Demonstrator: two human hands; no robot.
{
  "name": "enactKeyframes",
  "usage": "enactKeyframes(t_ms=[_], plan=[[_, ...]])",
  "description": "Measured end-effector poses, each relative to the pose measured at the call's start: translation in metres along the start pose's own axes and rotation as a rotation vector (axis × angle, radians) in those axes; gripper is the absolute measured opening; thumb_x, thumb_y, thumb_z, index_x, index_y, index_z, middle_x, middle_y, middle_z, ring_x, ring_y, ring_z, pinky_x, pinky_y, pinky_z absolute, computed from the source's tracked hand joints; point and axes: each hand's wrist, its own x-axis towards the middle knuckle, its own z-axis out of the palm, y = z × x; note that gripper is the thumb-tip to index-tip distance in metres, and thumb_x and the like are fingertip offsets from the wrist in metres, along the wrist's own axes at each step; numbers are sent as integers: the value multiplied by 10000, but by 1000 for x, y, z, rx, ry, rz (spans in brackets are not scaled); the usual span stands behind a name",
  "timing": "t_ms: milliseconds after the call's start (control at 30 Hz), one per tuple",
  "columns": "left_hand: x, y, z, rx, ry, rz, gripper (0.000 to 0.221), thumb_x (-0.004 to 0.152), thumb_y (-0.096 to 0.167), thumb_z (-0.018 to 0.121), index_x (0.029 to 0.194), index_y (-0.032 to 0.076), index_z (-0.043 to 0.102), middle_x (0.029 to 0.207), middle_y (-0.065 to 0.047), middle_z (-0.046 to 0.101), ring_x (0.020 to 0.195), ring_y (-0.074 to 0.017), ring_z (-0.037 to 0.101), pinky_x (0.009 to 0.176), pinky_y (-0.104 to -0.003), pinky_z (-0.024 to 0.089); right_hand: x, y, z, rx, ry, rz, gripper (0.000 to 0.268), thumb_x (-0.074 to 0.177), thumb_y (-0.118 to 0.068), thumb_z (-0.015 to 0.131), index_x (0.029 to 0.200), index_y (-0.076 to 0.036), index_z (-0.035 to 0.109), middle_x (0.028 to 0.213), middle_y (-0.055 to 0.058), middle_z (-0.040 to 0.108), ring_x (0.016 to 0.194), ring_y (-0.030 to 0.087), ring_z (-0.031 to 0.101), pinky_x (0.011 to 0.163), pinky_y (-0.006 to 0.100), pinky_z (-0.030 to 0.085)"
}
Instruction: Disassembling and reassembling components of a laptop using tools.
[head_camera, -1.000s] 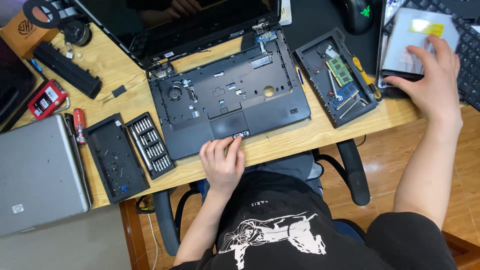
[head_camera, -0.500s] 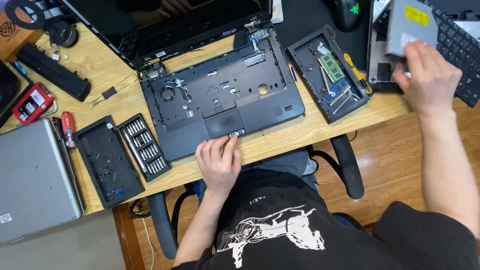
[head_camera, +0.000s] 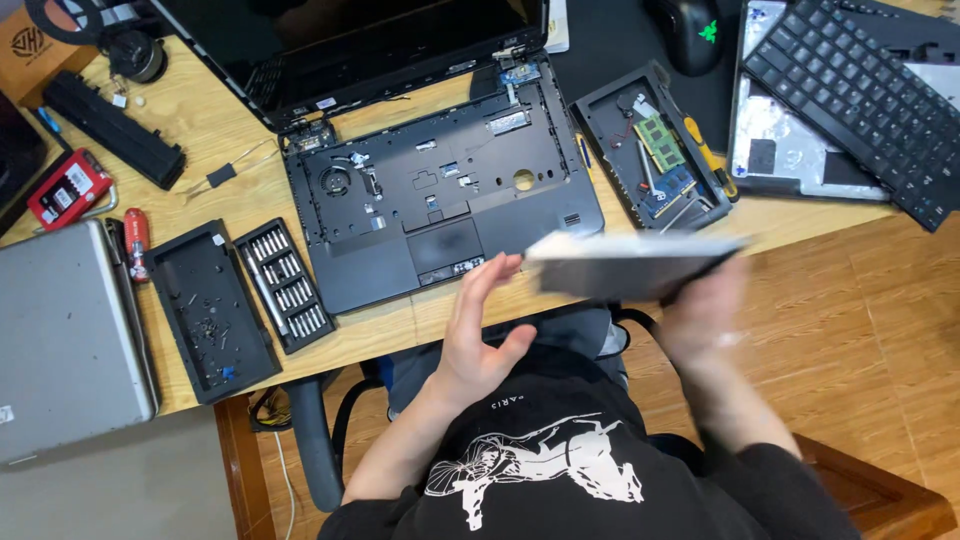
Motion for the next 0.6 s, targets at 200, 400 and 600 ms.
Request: enactKeyframes(t_ms=[200, 400, 600], plan=[[-56, -38, -1, -689, 4, -499, 300, 985, 167, 755, 1190, -16, 632, 1061, -119, 722, 958, -149, 700, 873, -301, 585, -16, -61, 51, 564, -547, 92, 300, 1109, -216, 441, 1289, 9, 358, 1182, 231, 589, 1011, 246, 625, 912, 358, 557], [-62, -23, -2, -388, 17, -303, 208, 951, 99, 768, 1073, -20, 649, 917, -81, 747, 784, -124, 694, 721, -259, 566, -39, -58, 62, 773, -563, 349, 431, 1083, -389, 585, 1241, -51, 370, 1022, 184, 633, 859, 170, 598, 777, 300, 521], [-52, -25, -5, -350, -48, -484, 214, 940, 130, 779, 1048, -10, 658, 858, -65, 758, 743, -103, 680, 685, -238, 549, -27, -65, 59, 575, -498, 367, 417, 1103, -424, 513, 1248, -61, 366, 1048, 149, 604, 849, 133, 535, 779, 269, 476]])
